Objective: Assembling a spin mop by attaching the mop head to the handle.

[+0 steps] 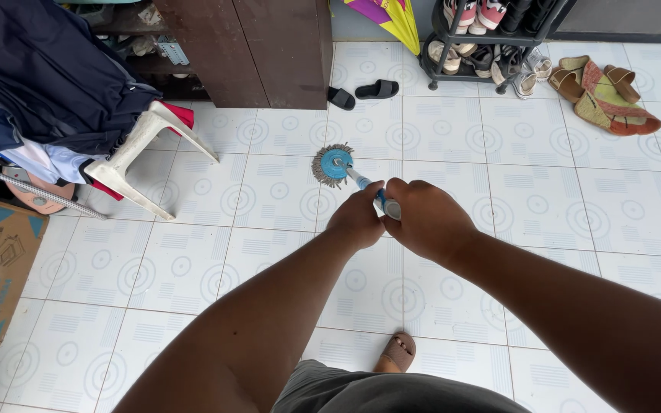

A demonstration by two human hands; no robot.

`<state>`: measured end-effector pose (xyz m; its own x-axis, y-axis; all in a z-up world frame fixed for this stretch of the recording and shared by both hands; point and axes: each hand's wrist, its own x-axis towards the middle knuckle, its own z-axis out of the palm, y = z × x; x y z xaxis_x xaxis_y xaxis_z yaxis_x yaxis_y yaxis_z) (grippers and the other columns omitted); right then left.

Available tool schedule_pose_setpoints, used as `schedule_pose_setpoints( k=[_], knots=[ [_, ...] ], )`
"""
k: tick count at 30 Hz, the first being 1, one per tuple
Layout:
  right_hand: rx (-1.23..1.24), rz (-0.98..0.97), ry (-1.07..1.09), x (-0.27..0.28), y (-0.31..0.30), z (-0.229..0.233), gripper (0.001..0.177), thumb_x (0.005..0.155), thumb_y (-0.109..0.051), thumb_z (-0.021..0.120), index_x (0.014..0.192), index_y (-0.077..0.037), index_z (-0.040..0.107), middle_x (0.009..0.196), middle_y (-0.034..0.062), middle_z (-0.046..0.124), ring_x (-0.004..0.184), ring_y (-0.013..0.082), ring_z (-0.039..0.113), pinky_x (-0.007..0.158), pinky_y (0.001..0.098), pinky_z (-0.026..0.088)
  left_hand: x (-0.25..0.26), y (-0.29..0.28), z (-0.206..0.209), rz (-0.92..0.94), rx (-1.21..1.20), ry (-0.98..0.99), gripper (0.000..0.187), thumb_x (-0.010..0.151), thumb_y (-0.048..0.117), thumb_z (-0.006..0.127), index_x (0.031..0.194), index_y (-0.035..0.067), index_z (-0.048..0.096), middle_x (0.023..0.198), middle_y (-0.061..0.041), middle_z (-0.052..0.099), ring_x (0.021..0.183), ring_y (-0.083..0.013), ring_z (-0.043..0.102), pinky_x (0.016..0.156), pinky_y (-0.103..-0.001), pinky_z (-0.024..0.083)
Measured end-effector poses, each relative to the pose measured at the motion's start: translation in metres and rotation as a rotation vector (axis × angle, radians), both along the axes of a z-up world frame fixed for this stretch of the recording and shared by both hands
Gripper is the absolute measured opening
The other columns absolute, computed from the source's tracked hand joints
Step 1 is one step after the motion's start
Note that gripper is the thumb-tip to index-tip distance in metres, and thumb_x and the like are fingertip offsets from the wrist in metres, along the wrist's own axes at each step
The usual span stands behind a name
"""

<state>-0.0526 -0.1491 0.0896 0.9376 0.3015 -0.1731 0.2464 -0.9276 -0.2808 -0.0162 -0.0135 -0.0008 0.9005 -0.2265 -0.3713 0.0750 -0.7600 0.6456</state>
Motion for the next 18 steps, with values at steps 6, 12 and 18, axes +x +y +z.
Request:
schedule_pose_setpoints(
  k=[6,12,18],
  knots=[
    [-0.190,0.141,-0.042,-0.006,-0.039,0.008,0.038,0.094,-0.011,0.066,0.131,-0.011,0.057,0.117,0.0101,0.067,0.094,0.0260,0.073,0.076,0.0379,0.063,-0.006,-0.027,-0.005,-0.081,-0.022,-0.030,0.084,0.093,0.029,0.068,0.162,0.020,0.021,0.155,-0.010,0.046,0.138,-0.0270,0.053,0.110,-0.040,0.049],
    [-0.313,0.250,-0.046,-0.015,-0.055,0.011,0.044,0.090,0.003,0.064,0.131,-0.013,0.060,0.128,0.0035,0.065,0.105,0.0228,0.072,0.082,0.0348,0.063,0.009,-0.049,-0.037,-0.173,0.010,-0.240,0.067,0.102,0.032,0.062,0.158,0.021,0.029,0.160,-0.010,0.038,0.150,-0.0274,0.035,0.113,-0.044,0.044],
    [-0.165,0.170,0.038,-0.023,-0.063,0.009,0.049,0.085,-0.007,0.072,0.131,-0.015,0.061,0.129,0.0067,0.064,0.103,0.0249,0.072,0.077,0.0372,0.063,-0.012,-0.056,0.007,-0.245,0.129,-0.088,0.042,0.100,0.030,0.059,0.140,0.022,0.049,0.140,0.001,0.059,0.125,-0.0200,0.063,0.097,-0.041,0.057]
  ],
)
